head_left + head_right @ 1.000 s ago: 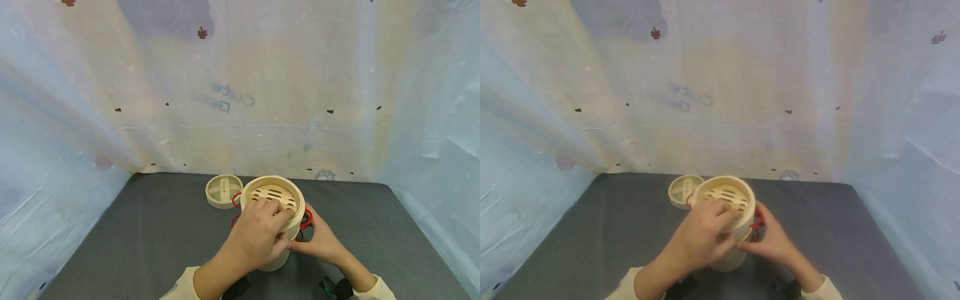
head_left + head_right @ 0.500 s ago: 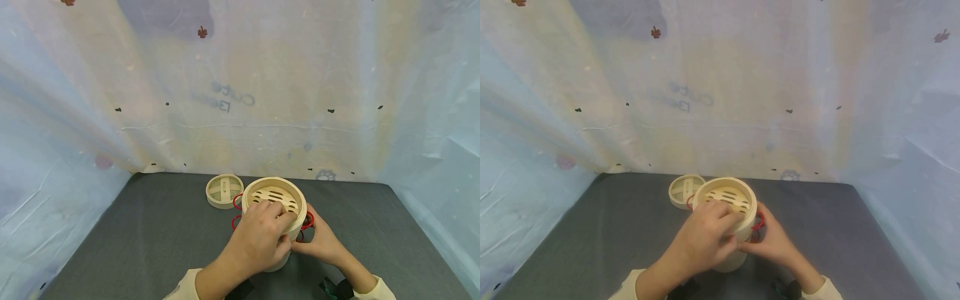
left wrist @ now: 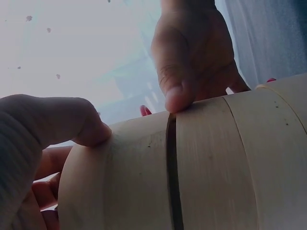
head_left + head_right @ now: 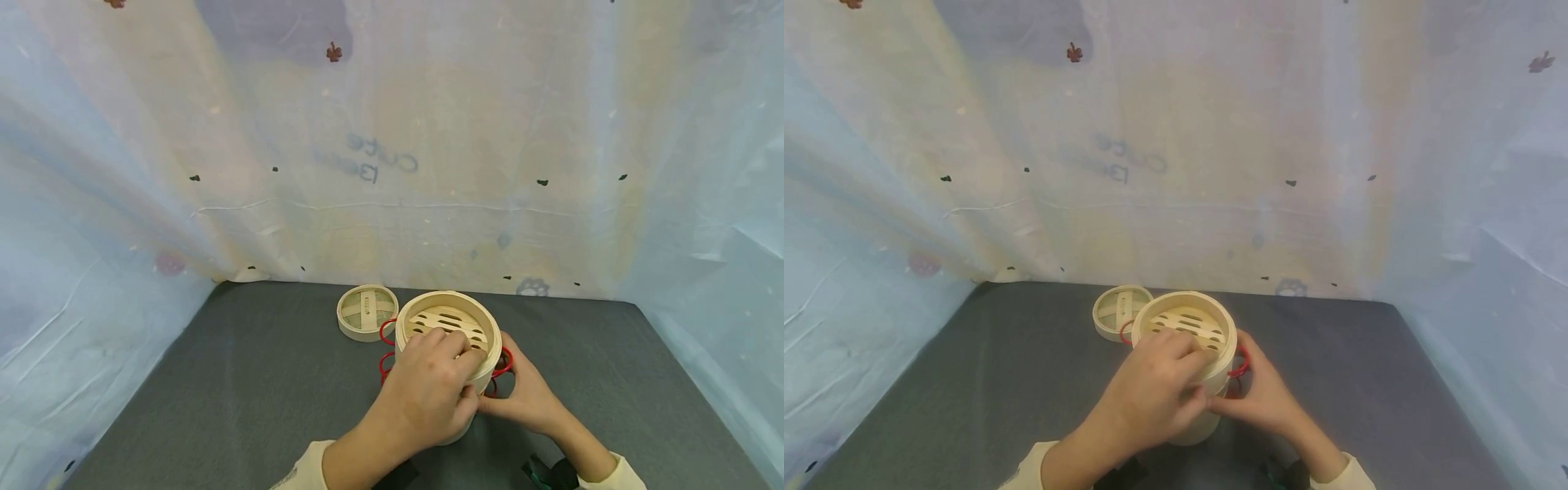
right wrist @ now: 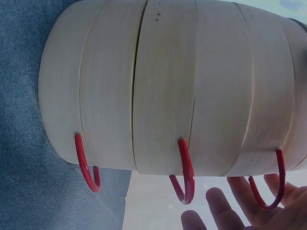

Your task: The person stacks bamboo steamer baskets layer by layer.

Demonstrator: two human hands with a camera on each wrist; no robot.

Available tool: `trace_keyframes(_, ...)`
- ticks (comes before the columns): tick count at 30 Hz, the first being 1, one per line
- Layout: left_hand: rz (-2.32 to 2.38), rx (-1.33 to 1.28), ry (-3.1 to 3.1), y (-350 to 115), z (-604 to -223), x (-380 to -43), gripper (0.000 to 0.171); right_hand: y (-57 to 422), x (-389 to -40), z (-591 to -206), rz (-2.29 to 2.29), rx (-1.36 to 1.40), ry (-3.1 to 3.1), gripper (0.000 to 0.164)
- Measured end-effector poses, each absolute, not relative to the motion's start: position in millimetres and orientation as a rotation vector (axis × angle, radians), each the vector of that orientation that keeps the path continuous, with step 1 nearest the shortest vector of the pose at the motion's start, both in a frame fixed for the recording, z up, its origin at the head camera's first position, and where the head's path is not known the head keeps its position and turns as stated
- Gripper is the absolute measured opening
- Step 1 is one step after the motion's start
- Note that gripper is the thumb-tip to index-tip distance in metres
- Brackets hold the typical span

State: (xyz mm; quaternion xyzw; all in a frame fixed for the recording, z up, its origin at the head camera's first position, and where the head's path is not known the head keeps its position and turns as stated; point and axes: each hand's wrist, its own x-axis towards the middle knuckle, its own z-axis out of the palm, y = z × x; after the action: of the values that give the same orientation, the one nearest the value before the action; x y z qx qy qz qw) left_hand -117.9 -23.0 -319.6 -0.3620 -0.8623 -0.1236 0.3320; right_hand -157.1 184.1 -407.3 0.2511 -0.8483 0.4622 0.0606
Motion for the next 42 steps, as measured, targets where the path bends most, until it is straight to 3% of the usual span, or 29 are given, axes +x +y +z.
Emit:
trace_keyframes(22, -0.349, -0.918, -2.299, -26, -322, -120, 0.036, 184, -156, -408, 1.376, 0.791, -2.56, 0.096)
trace_keyframes(42, -0.546, -0.876, -2.069, -59, -309, -129, 0.041, 183, -157, -403, 1.418, 0.786, -2.566, 0.104)
